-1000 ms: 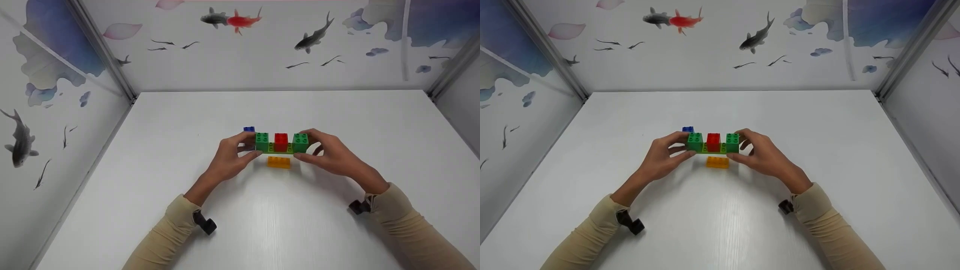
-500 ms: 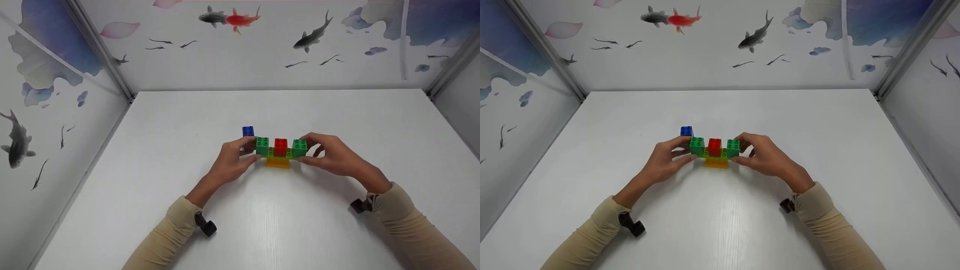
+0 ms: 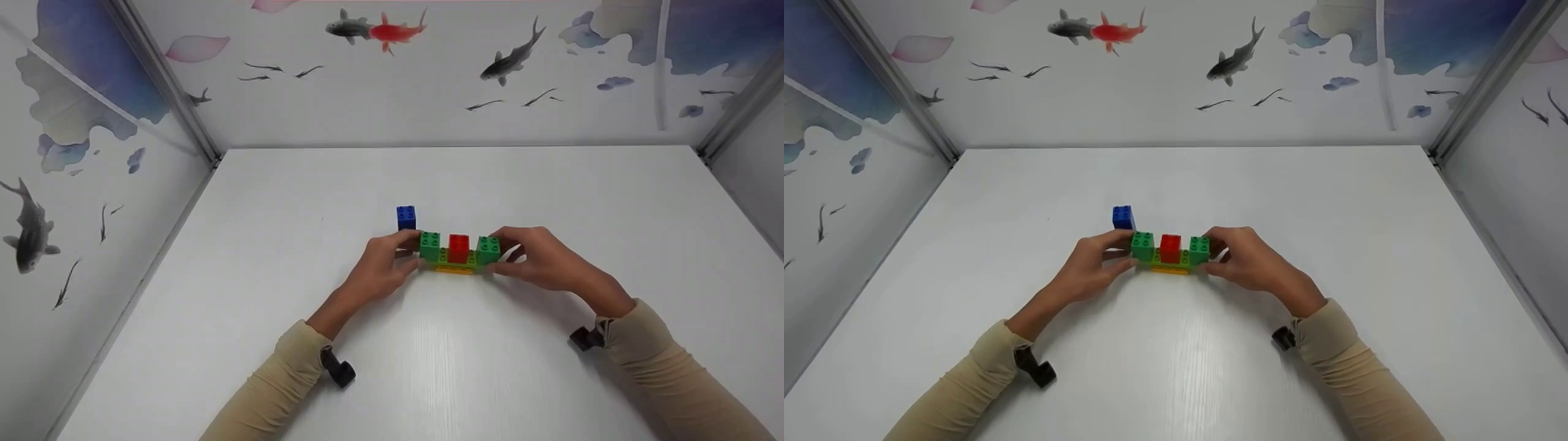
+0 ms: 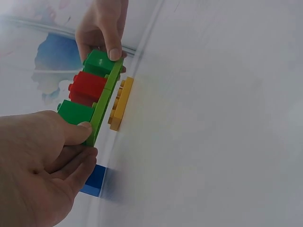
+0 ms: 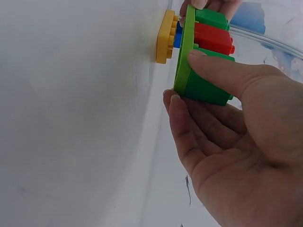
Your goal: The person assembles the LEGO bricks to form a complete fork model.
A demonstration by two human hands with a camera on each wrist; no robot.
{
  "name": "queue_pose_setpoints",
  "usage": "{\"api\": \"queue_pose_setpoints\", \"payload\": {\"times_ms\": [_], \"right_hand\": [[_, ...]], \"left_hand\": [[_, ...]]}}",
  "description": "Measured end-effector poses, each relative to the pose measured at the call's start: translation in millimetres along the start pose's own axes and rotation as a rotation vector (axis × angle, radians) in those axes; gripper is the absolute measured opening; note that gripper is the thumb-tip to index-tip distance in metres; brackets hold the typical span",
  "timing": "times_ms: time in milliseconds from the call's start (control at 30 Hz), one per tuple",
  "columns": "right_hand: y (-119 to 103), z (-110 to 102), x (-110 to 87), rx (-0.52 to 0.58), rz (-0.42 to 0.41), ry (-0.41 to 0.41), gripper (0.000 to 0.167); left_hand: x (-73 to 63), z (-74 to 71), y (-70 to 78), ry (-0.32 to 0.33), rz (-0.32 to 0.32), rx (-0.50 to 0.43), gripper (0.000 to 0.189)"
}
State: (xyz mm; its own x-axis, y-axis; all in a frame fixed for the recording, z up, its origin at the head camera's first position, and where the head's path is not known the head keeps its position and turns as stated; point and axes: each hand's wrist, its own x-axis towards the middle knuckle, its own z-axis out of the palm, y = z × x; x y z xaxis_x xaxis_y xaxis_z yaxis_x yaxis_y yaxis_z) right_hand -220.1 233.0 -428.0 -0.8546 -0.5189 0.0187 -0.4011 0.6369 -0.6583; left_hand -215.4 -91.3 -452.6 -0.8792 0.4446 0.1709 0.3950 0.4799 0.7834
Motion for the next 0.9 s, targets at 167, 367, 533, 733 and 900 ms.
{"api": "queue_pose_setpoints", "payload": {"times_ms": [167,367,533,733,900], "right_hand": [[0.1,3.3,0.4,-0.008,0.011,-0.015,0.039],[0.4,5.1,0.9,-0.012,0.02,-0.026,0.043],[0.1,4.9,1.3,0.001,0.019,-0.027,0.044],[-0.4,5.3,0.9,0.005,0.027,-0.026,0.045],[-0.4,6.4,0.3,0.005,0.029,-0.023,0.044]], "left_hand": [[-0.9,0.4,-0.5,-0.013,-0.023,0.011,0.051],[-0.4,0.4,-1.4,-0.019,-0.031,0.009,0.051],[0.5,-0.6,-2.1,-0.024,-0.038,0.004,0.051],[0.5,-1.2,-2.7,-0.026,-0.049,-0.006,0.05],[-0.4,-1.4,-4.0,-0.023,-0.05,-0.011,0.05]]}}
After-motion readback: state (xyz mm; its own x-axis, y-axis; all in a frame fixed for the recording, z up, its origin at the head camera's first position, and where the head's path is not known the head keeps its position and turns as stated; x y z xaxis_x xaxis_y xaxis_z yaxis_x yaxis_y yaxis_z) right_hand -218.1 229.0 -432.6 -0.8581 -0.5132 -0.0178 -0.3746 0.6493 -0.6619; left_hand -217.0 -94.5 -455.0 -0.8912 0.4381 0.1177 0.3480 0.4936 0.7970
